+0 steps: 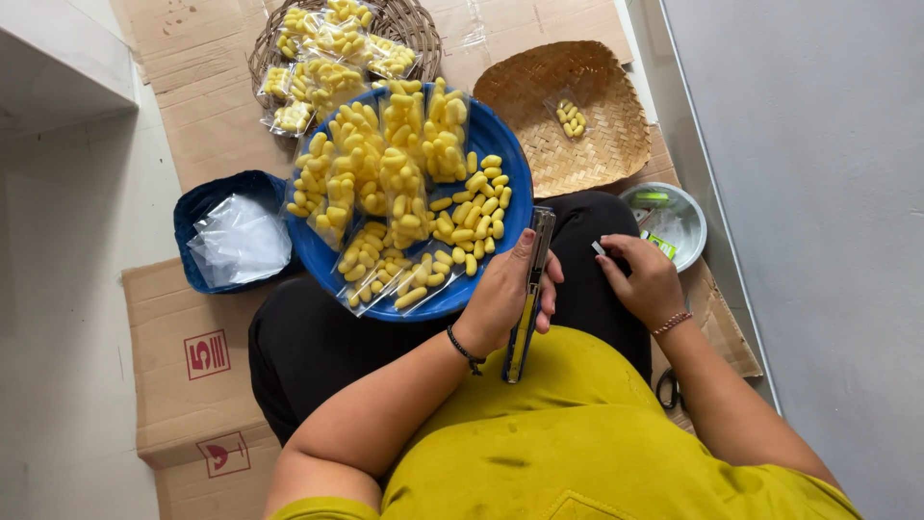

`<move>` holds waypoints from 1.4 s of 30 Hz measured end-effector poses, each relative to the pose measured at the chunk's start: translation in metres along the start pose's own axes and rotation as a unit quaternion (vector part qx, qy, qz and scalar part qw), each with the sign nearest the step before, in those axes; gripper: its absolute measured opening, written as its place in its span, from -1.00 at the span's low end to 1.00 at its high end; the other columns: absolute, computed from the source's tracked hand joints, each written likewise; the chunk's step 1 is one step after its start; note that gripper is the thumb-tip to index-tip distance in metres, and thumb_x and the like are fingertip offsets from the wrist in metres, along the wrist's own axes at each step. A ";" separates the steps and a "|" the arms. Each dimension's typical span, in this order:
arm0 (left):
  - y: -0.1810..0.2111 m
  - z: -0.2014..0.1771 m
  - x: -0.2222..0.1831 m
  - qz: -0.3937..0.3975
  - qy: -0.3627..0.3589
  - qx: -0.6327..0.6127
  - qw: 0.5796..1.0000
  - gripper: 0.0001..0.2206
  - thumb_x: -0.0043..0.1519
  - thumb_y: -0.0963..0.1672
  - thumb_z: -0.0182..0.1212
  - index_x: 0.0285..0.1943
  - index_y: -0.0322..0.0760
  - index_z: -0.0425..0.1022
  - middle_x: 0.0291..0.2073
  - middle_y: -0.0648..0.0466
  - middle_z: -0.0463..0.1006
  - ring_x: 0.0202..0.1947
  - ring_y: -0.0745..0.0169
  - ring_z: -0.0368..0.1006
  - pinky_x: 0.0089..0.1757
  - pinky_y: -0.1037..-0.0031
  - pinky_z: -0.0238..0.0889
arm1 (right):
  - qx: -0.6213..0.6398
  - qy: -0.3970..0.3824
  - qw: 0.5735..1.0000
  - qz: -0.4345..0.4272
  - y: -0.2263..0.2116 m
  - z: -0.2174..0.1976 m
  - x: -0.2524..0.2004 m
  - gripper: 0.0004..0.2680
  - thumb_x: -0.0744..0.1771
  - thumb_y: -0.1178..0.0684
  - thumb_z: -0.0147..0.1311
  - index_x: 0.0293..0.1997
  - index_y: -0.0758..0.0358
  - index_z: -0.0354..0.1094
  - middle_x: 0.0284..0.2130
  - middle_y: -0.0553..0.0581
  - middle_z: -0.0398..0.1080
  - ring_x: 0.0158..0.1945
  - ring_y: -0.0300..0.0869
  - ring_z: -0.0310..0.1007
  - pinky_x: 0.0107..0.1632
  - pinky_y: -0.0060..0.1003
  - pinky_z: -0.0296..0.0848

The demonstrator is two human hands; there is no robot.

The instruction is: Packaging small snacks into plastic bags and sealing them using a hand stapler.

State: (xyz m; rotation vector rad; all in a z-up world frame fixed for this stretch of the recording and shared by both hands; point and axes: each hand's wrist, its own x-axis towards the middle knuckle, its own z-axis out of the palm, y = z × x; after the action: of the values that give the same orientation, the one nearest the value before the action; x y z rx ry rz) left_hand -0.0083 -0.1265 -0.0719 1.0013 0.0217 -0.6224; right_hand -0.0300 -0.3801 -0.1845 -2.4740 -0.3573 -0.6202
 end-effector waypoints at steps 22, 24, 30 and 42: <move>-0.005 0.003 -0.005 -0.007 -0.003 0.008 1.000 -0.41 0.52 0.10 -0.32 -0.30 -0.42 0.46 -0.73 -0.05 0.44 -0.78 0.23 0.45 -0.66 0.53 0.40 | 0.058 0.000 0.991 -0.124 -0.043 -0.075 0.075 -0.87 0.38 0.25 0.12 0.00 0.23 0.50 -0.09 0.10 0.48 -0.06 0.03 0.51 -0.01 -0.11 0.49; 0.006 0.006 -0.006 -0.073 -0.019 0.041 0.996 -0.40 0.40 0.18 -0.26 -0.27 -0.38 0.43 -0.66 0.02 0.42 -0.78 0.33 0.33 -0.65 0.61 0.22 | -0.038 -0.035 0.964 -0.260 -0.081 -0.104 0.099 -0.86 0.34 0.20 0.27 -0.05 0.14 0.47 -0.10 0.04 0.51 -0.11 -0.18 0.47 0.00 -0.23 0.46; -0.017 0.005 0.000 -0.016 -0.019 0.016 1.000 -0.40 0.52 0.11 -0.31 -0.28 -0.40 0.49 -0.71 -0.05 0.46 -0.76 0.22 0.47 -0.63 0.51 0.43 | -0.113 -0.047 0.874 -0.471 -0.116 -0.099 0.143 -0.90 0.41 0.09 0.00 -0.13 0.06 0.49 -0.12 0.05 0.51 -0.06 -0.11 0.51 0.02 -0.14 0.46; -0.018 0.003 0.000 -0.015 -0.028 0.021 0.999 -0.40 0.53 0.10 -0.33 -0.23 -0.44 0.49 -0.68 -0.05 0.47 -0.74 0.24 0.49 -0.61 0.50 0.46 | -0.169 -0.100 0.832 -0.519 -0.115 -0.105 0.159 -0.89 0.41 0.10 -0.04 -0.09 0.01 0.45 -0.13 0.04 0.44 0.02 -0.13 0.46 0.09 -0.10 0.42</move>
State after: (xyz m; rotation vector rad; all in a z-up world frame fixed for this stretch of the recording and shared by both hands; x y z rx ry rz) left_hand -0.0181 -0.1358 -0.0848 1.0252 -0.0262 -0.6812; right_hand 0.0260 -0.3292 0.0242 -2.5052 -1.8863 -0.8733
